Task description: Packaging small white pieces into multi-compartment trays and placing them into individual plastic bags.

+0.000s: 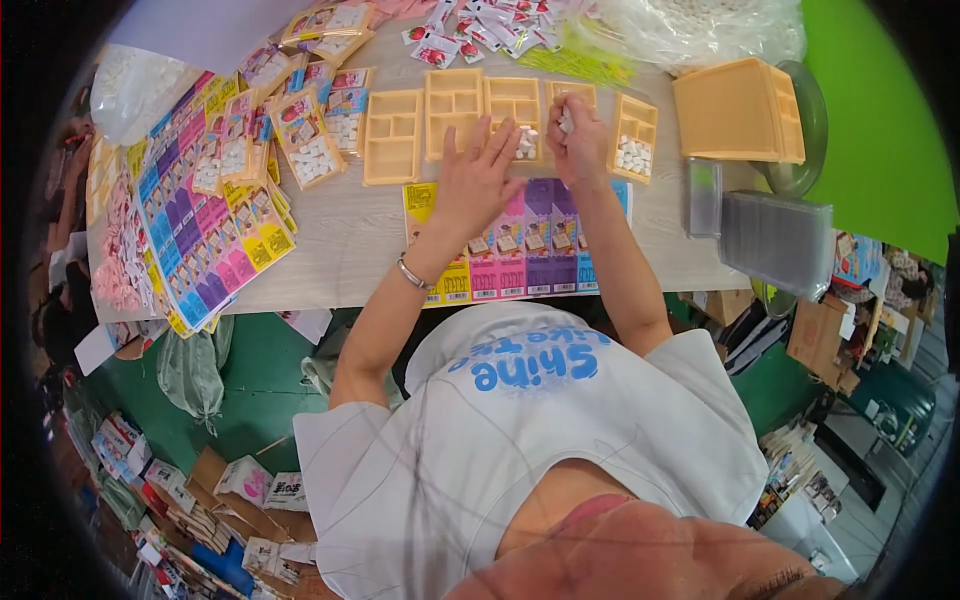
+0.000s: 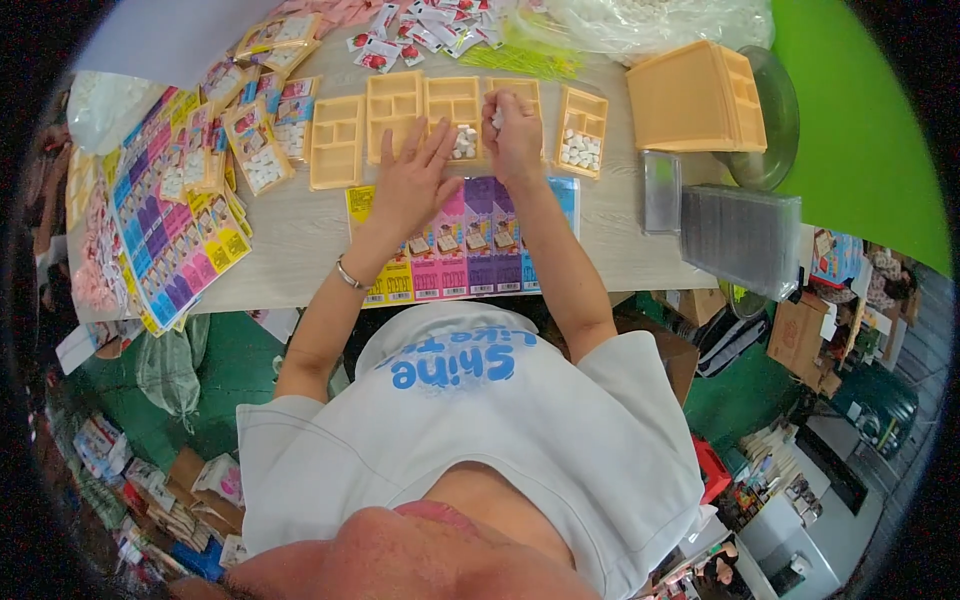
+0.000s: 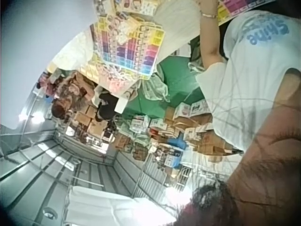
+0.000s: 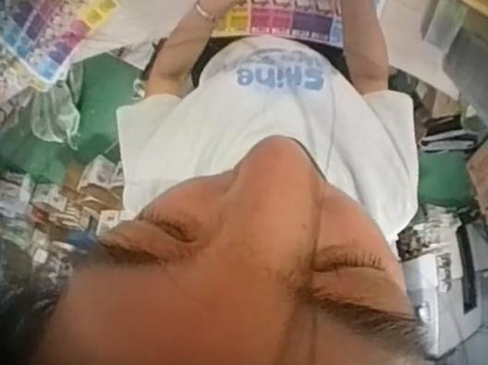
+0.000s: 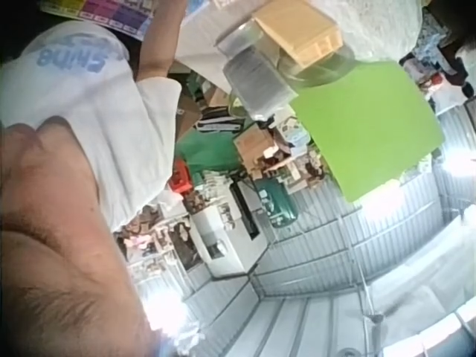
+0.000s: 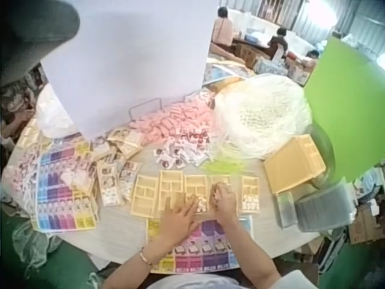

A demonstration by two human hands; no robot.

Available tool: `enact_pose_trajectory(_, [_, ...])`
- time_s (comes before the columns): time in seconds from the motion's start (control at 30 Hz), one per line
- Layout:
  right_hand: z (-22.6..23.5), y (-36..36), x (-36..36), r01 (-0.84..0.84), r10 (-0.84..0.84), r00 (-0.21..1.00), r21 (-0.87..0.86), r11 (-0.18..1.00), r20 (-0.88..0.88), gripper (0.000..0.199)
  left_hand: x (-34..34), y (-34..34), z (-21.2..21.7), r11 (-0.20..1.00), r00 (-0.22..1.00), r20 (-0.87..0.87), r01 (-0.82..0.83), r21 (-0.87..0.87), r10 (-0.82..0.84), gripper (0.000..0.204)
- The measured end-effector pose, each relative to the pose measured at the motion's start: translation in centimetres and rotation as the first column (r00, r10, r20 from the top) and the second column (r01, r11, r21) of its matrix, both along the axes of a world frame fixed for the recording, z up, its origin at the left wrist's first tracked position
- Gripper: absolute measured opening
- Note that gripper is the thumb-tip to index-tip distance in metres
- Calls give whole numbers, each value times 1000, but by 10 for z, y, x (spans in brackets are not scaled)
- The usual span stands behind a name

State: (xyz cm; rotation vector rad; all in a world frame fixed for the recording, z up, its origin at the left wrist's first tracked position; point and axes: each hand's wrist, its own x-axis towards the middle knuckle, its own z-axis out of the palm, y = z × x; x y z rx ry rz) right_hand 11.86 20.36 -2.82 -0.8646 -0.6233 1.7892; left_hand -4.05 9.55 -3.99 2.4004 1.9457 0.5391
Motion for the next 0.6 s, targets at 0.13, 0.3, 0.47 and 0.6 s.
enact_pose_trajectory(0.13, [1,-7,10,-317,-147,575,385,867,805,18,4,-10,-2,997,996,90,24,-70,-18,80])
enact_pose_trajectory(0.3, [12,-20,15,-697,-365,67,305,649,929,17,3,-9,6,990,955,277,-130,51,111,73])
enact_pose_trajectory(0.47, [21,-25,8,-614,-404,159,411,674,901,20,1,-21,-3,996,993,84,-79,-27,81,68])
enact_pose_trajectory(0.6, [20,-19,4,-680,-338,219,392,619,915,28,8,-26,1,989,990,50,-130,-63,134,76])
